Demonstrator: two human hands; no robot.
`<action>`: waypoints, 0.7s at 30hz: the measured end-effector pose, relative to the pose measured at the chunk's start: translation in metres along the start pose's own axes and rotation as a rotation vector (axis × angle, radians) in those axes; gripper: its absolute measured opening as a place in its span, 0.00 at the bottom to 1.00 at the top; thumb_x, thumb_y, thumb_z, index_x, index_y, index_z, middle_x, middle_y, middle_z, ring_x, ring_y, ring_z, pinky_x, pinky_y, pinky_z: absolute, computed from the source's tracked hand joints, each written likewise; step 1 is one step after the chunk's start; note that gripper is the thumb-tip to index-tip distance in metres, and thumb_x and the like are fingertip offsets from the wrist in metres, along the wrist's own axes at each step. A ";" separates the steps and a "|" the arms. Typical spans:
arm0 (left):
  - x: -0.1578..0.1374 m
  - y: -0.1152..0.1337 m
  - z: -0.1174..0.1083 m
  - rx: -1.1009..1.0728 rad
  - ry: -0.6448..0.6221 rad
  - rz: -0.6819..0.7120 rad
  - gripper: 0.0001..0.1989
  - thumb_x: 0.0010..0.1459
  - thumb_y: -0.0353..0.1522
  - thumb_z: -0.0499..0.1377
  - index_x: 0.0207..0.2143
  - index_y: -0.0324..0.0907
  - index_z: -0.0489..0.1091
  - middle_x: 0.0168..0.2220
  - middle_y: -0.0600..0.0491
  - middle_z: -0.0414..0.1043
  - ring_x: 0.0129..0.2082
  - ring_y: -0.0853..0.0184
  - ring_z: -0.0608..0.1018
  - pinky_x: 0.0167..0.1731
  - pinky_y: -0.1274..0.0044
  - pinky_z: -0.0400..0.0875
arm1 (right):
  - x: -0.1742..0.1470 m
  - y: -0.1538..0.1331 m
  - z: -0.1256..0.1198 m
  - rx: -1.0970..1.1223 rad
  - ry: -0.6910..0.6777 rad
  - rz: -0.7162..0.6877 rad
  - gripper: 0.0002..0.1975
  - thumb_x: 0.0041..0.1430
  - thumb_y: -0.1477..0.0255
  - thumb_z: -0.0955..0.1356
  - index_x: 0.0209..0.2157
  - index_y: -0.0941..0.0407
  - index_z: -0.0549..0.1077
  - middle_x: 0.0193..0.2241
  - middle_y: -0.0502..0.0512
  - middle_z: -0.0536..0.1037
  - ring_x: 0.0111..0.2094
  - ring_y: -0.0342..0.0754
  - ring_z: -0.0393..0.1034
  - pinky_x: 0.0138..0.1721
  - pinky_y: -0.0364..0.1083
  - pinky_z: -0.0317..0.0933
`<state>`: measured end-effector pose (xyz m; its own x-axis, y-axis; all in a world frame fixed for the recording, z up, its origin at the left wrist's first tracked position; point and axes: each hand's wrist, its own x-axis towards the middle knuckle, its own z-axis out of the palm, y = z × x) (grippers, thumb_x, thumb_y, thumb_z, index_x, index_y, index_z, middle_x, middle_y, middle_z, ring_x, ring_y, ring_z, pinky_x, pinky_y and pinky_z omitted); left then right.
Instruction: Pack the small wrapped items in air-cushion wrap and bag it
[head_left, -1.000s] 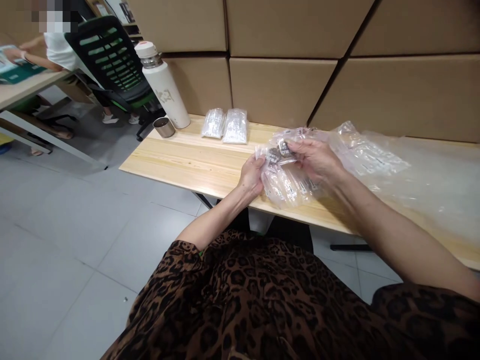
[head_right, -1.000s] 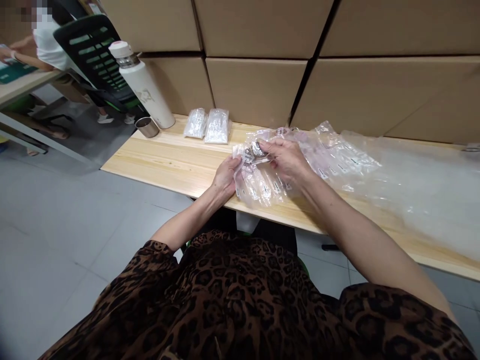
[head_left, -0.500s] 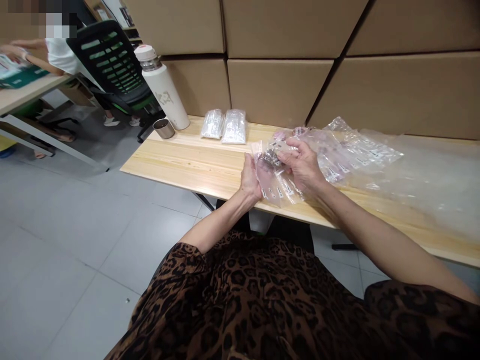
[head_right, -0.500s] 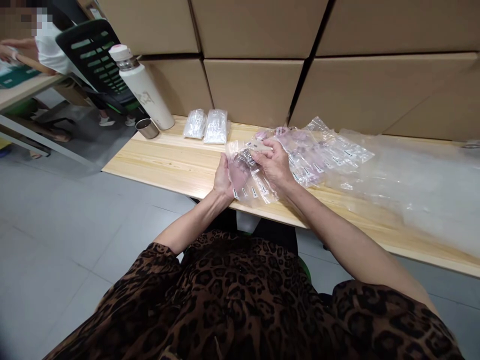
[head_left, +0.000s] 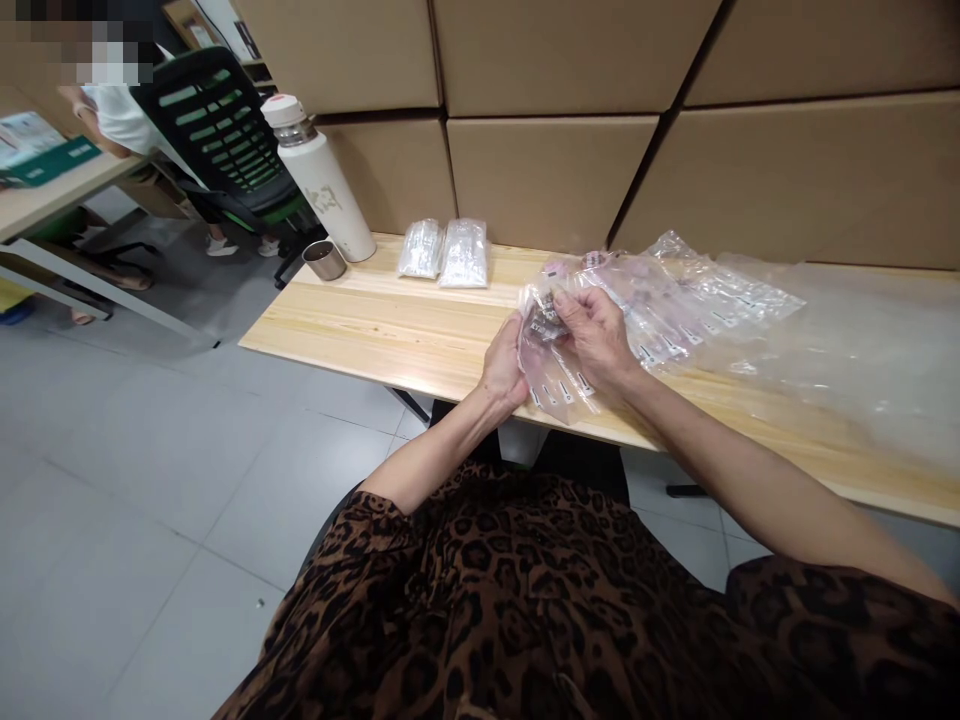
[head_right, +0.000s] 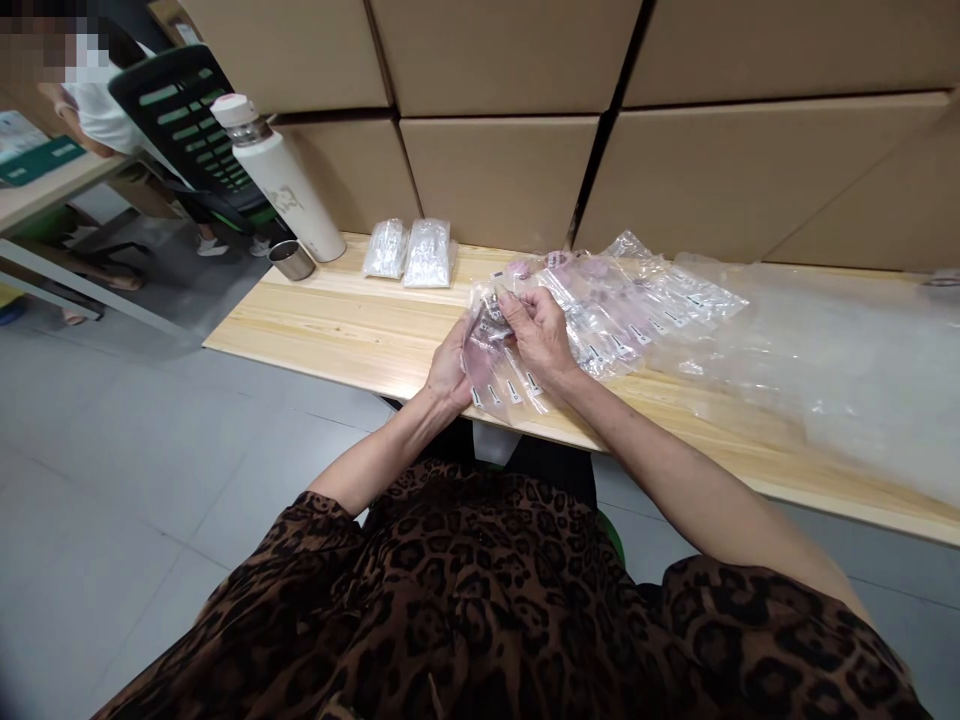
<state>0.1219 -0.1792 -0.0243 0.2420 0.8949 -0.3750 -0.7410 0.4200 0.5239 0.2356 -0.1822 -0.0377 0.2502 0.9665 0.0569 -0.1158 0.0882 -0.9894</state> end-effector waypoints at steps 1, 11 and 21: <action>0.001 0.000 -0.001 0.002 0.020 -0.012 0.12 0.77 0.30 0.56 0.44 0.38 0.79 0.48 0.45 0.84 0.61 0.58 0.83 0.61 0.69 0.78 | -0.001 0.000 0.000 -0.002 0.012 -0.001 0.41 0.42 0.33 0.81 0.35 0.49 0.64 0.28 0.45 0.74 0.27 0.43 0.68 0.28 0.44 0.65; 0.002 0.007 0.000 -0.062 0.023 -0.049 0.18 0.81 0.34 0.48 0.54 0.43 0.79 0.49 0.47 0.86 0.56 0.62 0.86 0.53 0.73 0.82 | 0.009 0.003 -0.009 0.107 0.158 -0.049 0.37 0.51 0.35 0.79 0.38 0.48 0.62 0.27 0.46 0.77 0.23 0.45 0.71 0.21 0.45 0.61; -0.002 0.016 -0.001 0.149 -0.128 -0.258 0.18 0.80 0.34 0.51 0.41 0.37 0.78 0.33 0.44 0.82 0.52 0.54 0.87 0.65 0.61 0.78 | 0.017 -0.025 -0.025 -0.142 -0.121 -0.052 0.19 0.52 0.58 0.85 0.35 0.52 0.78 0.26 0.49 0.77 0.19 0.41 0.64 0.18 0.45 0.57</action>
<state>0.1094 -0.1744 -0.0160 0.4936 0.7639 -0.4158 -0.5475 0.6444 0.5339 0.2665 -0.1735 -0.0153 0.1340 0.9842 0.1155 0.0333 0.1120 -0.9931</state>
